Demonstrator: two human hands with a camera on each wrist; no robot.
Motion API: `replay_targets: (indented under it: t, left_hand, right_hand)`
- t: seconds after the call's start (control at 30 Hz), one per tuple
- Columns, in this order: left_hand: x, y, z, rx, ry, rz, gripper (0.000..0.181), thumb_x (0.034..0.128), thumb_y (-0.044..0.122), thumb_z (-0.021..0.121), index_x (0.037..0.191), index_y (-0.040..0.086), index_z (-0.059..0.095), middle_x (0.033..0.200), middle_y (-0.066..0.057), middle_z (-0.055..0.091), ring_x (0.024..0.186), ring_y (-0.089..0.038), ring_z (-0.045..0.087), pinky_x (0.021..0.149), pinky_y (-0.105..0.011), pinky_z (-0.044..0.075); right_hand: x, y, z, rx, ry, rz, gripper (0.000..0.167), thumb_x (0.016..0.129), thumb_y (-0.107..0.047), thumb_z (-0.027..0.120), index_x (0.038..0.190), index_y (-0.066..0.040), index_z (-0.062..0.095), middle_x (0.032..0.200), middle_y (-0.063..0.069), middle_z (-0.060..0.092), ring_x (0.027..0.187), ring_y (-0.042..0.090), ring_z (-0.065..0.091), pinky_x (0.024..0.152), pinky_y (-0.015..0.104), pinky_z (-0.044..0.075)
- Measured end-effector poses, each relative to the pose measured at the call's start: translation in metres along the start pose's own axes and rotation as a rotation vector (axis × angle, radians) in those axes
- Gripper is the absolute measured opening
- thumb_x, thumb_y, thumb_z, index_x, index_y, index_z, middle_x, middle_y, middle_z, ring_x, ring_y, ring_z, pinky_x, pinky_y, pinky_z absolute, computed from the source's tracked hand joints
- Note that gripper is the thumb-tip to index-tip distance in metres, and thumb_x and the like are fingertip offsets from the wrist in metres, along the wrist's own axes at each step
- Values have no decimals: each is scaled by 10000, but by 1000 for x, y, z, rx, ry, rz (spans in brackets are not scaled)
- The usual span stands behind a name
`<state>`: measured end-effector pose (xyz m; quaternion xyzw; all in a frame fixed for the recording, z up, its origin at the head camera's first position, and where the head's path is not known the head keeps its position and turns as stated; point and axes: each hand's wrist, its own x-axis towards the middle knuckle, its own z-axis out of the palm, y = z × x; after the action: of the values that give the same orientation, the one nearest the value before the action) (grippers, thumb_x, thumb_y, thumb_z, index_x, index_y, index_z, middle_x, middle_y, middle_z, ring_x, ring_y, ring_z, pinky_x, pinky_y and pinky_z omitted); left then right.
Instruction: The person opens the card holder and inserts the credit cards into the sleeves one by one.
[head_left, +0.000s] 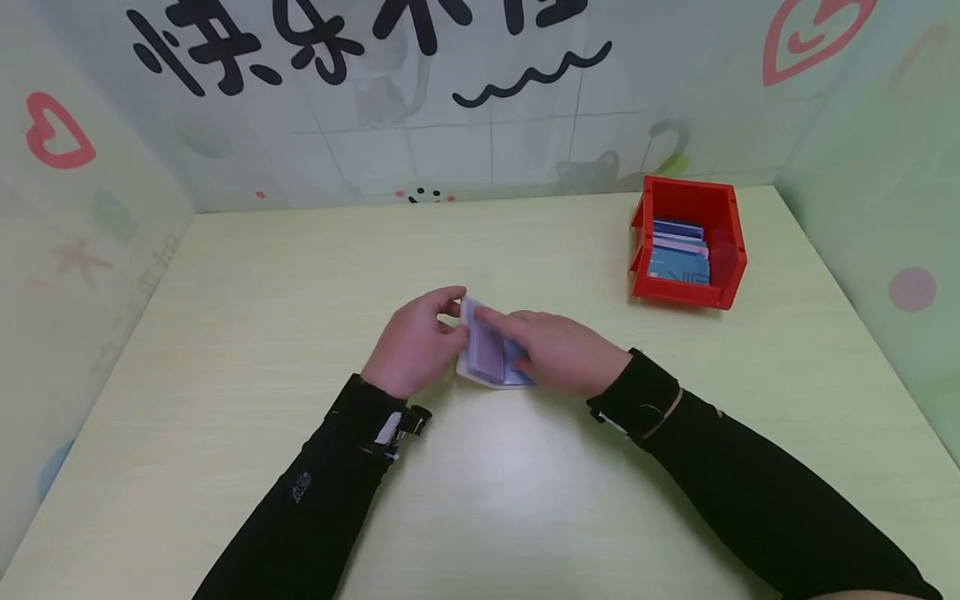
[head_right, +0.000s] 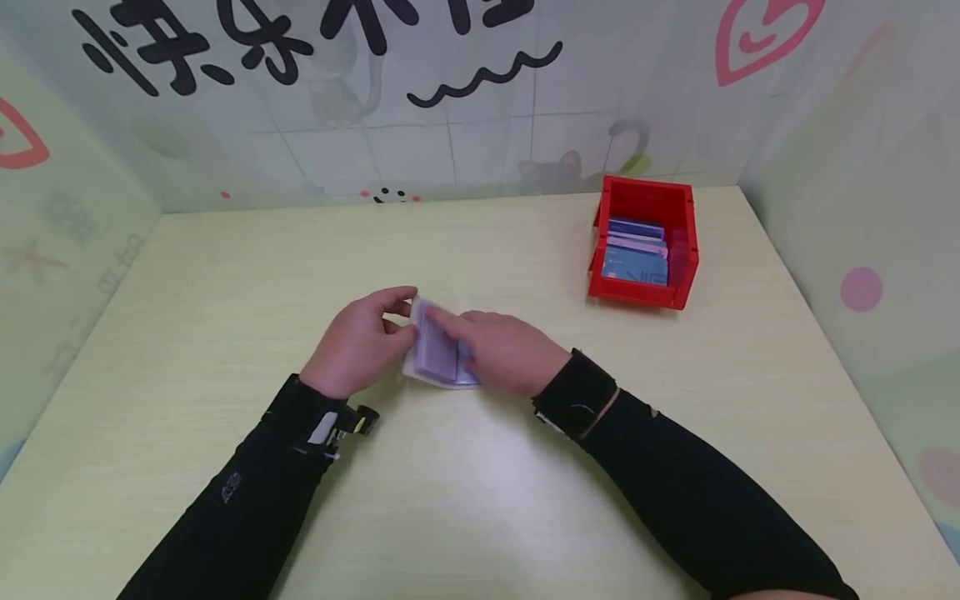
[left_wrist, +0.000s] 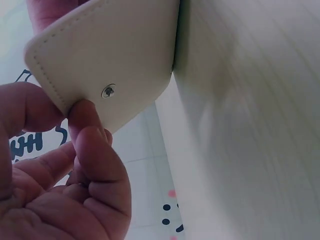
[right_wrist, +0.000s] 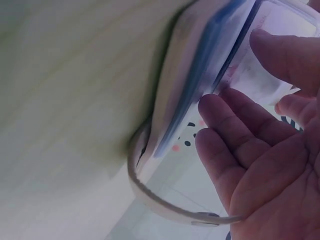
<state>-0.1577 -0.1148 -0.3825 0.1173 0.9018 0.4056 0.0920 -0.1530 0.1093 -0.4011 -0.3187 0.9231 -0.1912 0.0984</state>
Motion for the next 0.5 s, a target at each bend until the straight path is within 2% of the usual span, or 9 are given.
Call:
replay_targets:
  t: [0.3, 0.5]
  left_hand:
    - [-2, 2, 2, -34, -2, 28, 525, 1016, 192, 650, 1524, 105, 548, 1350, -73, 690, 1035, -209, 763, 799, -325, 600]
    - [-2, 4, 3, -40, 11, 33, 514, 1014, 196, 668, 1510, 107, 564, 1351, -70, 695, 1029, -207, 762, 800, -335, 600]
  right_hand:
    - [-3, 0, -3, -11, -10, -10, 808, 1026, -153, 683, 1694, -233, 236, 1309, 95, 684, 1143, 238, 674, 1052, 415, 568]
    - [-5, 1, -5, 17, -29, 26, 792, 1020, -181, 698, 1685, -233, 271, 1424, 77, 631, 1244, 241, 638, 1086, 422, 549]
